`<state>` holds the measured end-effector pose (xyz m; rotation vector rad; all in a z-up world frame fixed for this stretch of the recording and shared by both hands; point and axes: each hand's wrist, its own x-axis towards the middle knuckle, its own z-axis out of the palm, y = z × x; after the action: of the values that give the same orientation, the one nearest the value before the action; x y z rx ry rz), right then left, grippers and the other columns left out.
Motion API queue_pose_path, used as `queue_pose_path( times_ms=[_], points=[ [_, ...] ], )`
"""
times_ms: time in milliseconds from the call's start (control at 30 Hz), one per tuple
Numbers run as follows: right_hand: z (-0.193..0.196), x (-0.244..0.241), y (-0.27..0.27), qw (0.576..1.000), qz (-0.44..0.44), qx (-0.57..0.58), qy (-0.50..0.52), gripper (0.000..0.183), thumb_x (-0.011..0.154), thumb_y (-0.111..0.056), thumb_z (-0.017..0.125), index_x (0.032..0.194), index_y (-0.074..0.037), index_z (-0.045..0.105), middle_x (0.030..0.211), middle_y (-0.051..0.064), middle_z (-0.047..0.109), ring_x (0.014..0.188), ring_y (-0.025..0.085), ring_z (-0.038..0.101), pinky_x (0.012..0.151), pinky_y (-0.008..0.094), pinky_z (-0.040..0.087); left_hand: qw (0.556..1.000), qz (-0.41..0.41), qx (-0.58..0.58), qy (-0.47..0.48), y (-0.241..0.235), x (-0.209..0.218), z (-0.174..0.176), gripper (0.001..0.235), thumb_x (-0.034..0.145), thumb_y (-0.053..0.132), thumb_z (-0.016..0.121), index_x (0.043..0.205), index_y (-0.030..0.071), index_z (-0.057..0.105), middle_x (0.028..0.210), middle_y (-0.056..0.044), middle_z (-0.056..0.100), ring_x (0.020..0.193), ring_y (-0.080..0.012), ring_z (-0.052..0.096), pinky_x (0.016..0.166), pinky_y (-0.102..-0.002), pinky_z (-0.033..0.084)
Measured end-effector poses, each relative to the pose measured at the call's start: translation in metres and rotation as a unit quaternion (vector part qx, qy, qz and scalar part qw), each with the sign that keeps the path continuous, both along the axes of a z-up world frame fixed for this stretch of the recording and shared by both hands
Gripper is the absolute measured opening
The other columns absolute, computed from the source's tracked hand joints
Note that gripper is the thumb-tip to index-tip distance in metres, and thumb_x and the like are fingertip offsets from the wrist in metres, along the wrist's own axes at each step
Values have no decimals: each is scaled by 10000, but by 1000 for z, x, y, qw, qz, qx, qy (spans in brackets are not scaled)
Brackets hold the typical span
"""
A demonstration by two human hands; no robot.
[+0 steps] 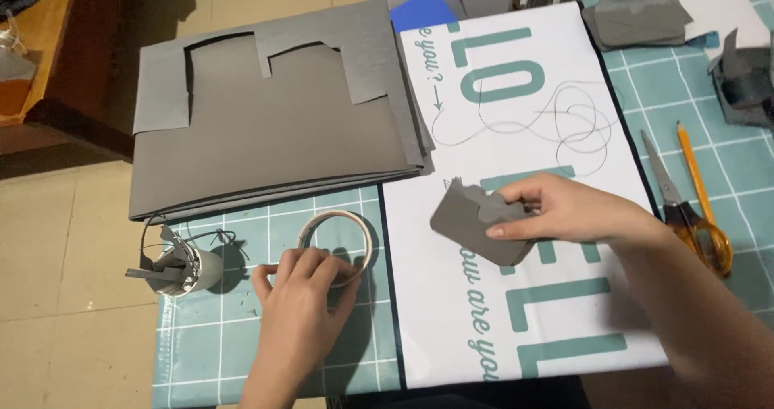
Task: Drawing a heart shape on a piece of grey material and cutting it out with scissors.
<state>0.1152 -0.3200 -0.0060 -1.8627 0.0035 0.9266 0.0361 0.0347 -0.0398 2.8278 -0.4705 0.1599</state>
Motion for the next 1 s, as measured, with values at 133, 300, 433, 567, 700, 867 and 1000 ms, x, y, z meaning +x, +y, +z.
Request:
queue_pose_path(
  times_ms=[133, 300, 433, 567, 700, 867, 1000],
  points=[
    [2, 11, -1, 999, 49, -10, -5, 211, 824, -221, 818, 942, -46, 839, 909, 56, 817, 814, 176, 741, 700, 298, 543, 998, -14, -23, -50, -36, 24, 29, 205, 836, 319, 785, 1023, 265, 723, 1012, 104, 669, 995, -225, 587, 884, -494, 339],
    [2, 3, 1, 994, 34, -19, -102, 287, 755, -141, 892, 1010, -9, 883, 666, 132, 804, 588, 174, 606, 564, 325, 556, 969, -85, -210, 102, -91, 60, 64, 337, 976, 385, 650, 1125, 91, 723, 942, -95, 770, 966, -297, 697, 899, -418, 464],
    [13, 0, 0, 993, -20, -5, -114, 261, 735, -88, 913, 976, -2, 864, 693, 99, 804, 637, 155, 655, 577, 282, 568, 905, -81, -343, 237, -117, 74, 35, 338, 894, 301, 759, 1035, 0, 699, 891, -202, 768, 927, -377, 763, 845, -438, 571],
    [-5, 6, -5, 969, -184, 80, -143, 473, 733, -18, 884, 1179, 24, 731, 817, 118, 773, 654, 151, 675, 583, 270, 592, 837, 21, -469, 279, -124, 92, -17, 243, 882, 246, 816, 790, 88, 657, 714, -54, 749, 730, -142, 716, 714, -267, 549],
    [-11, 8, 3, 941, -266, 163, -127, 286, 854, 0, 778, 1111, 93, 696, 847, 176, 787, 698, 201, 756, 633, 281, 620, 778, 90, -544, 300, -120, 107, -19, 355, 855, 221, 867, 720, 69, 576, 738, -109, 766, 743, -169, 759, 697, -263, 604],
    [-8, 4, 7, 931, -291, 150, -160, 208, 877, 2, 764, 1057, 83, 697, 791, 179, 784, 689, 205, 767, 652, 280, 624, 769, 96, -562, 289, -133, 122, -10, 255, 871, 158, 825, 1072, 21, 749, 924, -161, 796, 846, -203, 763, 744, -317, 637],
    [-10, 2, 0, 927, -313, 100, -182, 173, 925, -86, 739, 1046, 38, 739, 812, 186, 806, 685, 220, 768, 650, 315, 639, 696, 123, -626, 329, -151, 109, 10, 410, 869, 78, 785, 1256, -17, 687, 1141, -170, 760, 985, -242, 741, 819, -380, 654]
  ],
)
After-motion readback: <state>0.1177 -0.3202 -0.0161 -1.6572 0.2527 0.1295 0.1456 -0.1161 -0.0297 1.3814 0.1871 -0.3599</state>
